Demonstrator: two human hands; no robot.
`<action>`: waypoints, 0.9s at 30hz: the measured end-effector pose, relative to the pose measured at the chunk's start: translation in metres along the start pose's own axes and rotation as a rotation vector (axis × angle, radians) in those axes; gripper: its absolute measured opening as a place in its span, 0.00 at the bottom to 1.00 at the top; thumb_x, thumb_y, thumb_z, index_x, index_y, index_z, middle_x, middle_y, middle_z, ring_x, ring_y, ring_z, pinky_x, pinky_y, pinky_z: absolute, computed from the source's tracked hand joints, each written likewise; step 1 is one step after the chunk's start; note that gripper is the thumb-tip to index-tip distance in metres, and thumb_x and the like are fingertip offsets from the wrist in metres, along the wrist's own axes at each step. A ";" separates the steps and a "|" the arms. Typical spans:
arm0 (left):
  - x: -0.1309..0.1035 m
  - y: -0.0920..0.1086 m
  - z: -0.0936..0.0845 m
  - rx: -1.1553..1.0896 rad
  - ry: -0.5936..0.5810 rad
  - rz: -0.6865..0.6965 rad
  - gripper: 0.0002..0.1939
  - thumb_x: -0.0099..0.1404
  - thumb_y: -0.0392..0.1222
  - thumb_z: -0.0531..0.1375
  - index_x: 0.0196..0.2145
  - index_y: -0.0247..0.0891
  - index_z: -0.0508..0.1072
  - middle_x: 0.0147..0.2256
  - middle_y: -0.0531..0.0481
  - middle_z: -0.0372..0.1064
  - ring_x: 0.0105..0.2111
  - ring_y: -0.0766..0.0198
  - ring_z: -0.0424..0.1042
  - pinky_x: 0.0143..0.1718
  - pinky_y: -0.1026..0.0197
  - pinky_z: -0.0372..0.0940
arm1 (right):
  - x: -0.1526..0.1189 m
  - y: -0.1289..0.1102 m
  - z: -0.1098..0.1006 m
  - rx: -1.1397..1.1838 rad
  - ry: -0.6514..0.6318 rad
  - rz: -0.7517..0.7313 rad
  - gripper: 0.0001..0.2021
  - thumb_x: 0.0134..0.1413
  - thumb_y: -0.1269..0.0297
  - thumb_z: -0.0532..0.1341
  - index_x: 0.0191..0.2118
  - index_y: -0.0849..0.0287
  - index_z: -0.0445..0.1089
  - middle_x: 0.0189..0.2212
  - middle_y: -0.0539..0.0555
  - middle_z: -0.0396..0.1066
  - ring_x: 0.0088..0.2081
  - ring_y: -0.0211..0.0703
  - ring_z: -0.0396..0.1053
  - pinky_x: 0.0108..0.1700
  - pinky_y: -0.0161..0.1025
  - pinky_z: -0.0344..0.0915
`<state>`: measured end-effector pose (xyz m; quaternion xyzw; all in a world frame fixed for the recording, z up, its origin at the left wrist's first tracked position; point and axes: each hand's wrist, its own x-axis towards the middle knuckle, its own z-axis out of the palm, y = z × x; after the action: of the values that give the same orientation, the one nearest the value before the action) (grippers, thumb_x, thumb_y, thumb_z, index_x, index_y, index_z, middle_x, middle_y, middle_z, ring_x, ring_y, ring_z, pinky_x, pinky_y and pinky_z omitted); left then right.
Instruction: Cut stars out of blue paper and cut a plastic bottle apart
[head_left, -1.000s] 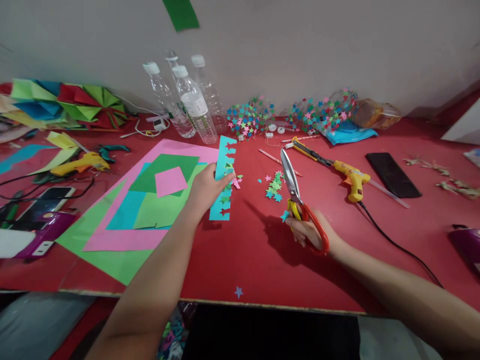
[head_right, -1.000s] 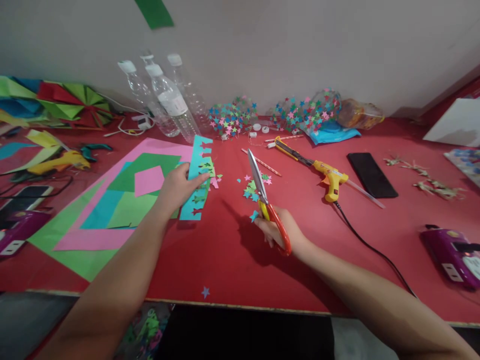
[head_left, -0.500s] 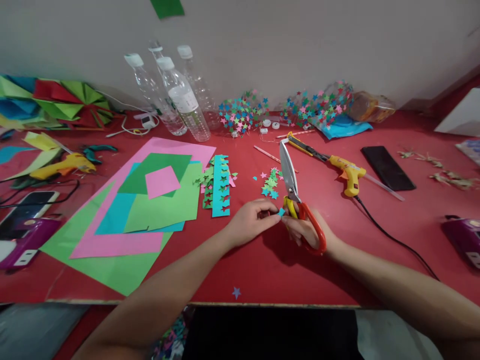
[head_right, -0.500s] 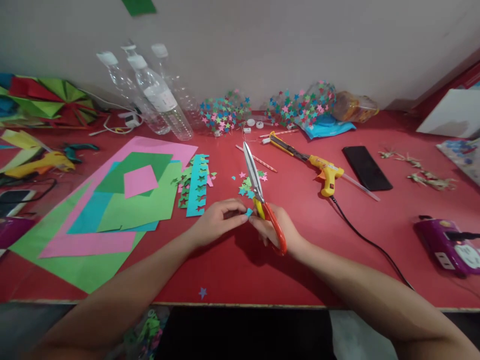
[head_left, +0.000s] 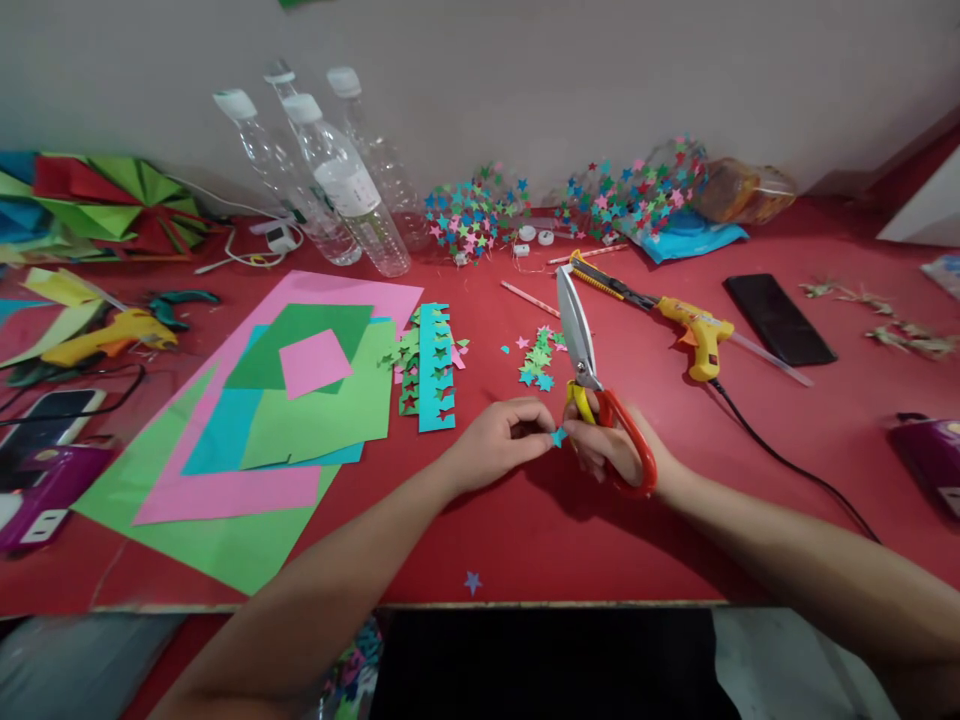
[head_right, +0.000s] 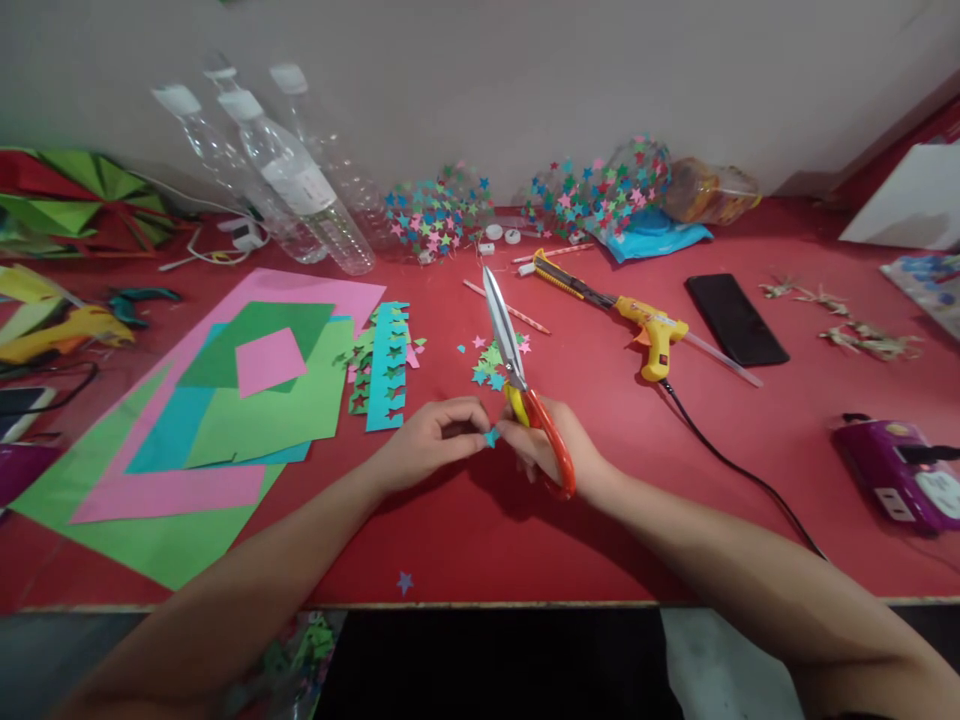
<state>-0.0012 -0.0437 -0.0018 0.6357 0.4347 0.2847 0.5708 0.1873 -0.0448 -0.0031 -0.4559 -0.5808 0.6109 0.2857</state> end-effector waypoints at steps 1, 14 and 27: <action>0.000 0.000 0.000 -0.010 0.009 -0.001 0.04 0.56 0.38 0.58 0.25 0.38 0.68 0.27 0.54 0.63 0.29 0.67 0.62 0.33 0.62 0.58 | 0.000 -0.001 0.000 -0.008 -0.001 0.009 0.06 0.53 0.62 0.58 0.28 0.56 0.61 0.10 0.41 0.60 0.13 0.34 0.61 0.20 0.33 0.60; -0.002 0.004 0.005 -0.157 0.092 -0.037 0.07 0.61 0.42 0.59 0.27 0.39 0.69 0.23 0.56 0.60 0.22 0.71 0.61 0.25 0.66 0.58 | 0.000 0.000 0.001 -0.023 0.038 -0.046 0.11 0.57 0.61 0.57 0.25 0.54 0.58 0.11 0.42 0.58 0.15 0.34 0.59 0.23 0.34 0.60; -0.003 -0.003 -0.029 -0.335 0.638 0.236 0.04 0.63 0.43 0.59 0.32 0.40 0.70 0.24 0.56 0.67 0.20 0.73 0.64 0.19 0.70 0.58 | -0.008 -0.009 -0.016 -0.428 -0.231 -0.096 0.29 0.51 0.32 0.56 0.31 0.58 0.66 0.23 0.50 0.63 0.24 0.37 0.58 0.27 0.36 0.56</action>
<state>-0.0285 -0.0326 0.0016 0.4587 0.4618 0.5992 0.4661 0.2032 -0.0428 0.0091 -0.4051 -0.7468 0.5077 0.1430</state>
